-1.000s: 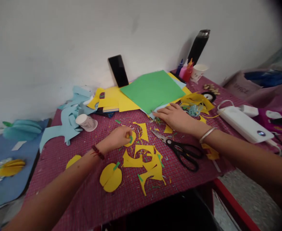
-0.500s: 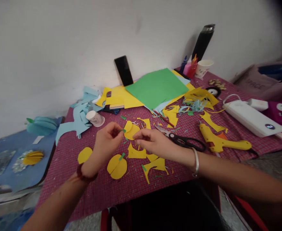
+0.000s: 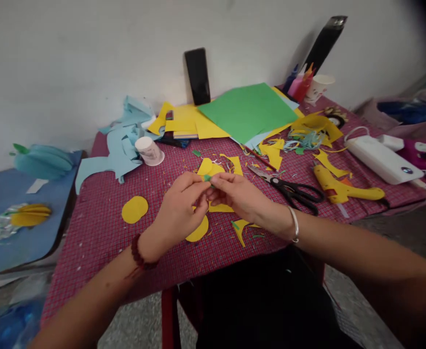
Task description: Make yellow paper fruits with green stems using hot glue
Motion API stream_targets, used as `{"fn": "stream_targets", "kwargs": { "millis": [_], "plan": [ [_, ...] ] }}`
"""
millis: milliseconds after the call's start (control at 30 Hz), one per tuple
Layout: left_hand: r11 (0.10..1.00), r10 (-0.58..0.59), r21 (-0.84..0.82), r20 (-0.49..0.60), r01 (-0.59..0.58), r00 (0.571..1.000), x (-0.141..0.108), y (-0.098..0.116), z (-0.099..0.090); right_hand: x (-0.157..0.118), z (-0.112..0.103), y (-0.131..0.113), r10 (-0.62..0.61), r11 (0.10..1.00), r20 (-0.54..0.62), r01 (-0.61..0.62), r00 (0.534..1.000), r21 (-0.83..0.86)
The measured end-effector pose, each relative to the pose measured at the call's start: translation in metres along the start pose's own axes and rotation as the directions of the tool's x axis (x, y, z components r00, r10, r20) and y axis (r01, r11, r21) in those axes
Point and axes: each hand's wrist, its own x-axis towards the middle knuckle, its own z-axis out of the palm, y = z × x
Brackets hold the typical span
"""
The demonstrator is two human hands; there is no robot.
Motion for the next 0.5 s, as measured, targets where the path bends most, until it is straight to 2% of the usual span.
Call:
{"fn": "stream_targets", "kwargs": {
  "millis": [100, 167, 200, 233, 333, 433, 500],
  "plan": [
    [0.998, -0.049, 0.037, -0.009, 0.049, 0.999, -0.019, 0.006, -0.021, -0.003, -0.007, -0.009, -0.009, 0.965, 0.07, 0.027, 0.998, -0.262],
    [0.99, -0.104, 0.104, 0.06, 0.098, 0.993, -0.045, 0.016, -0.028, -0.006, -0.013, -0.015, 0.02, 0.858, 0.204, 0.088, 0.979, -0.506],
    [0.989, -0.082, 0.133, 0.104, 0.067, 0.991, -0.061, 0.023, -0.027, -0.007, -0.015, -0.017, 0.052, 0.781, 0.275, 0.132, 0.96, -0.61],
    [0.989, -0.047, 0.145, 0.139, 0.027, 0.989, -0.076, 0.031, -0.022, -0.007, -0.017, -0.018, 0.089, 0.699, 0.331, 0.178, 0.939, -0.692],
    [0.965, -0.084, 0.26, 0.148, 0.043, 0.985, -0.11, 0.052, 0.007, -0.003, -0.018, -0.017, 0.17, 0.5, 0.399, 0.27, 0.901, -0.823],
    [0.958, -0.124, 0.277, 0.148, 0.079, 0.981, -0.117, 0.063, 0.034, 0.004, -0.015, -0.013, 0.185, 0.402, 0.386, 0.289, 0.904, -0.869],
    [0.951, -0.18, 0.274, 0.124, 0.14, 0.976, -0.115, 0.063, 0.044, 0.008, -0.012, -0.012, 0.171, 0.373, 0.384, 0.301, 0.908, -0.878]
  ]
}}
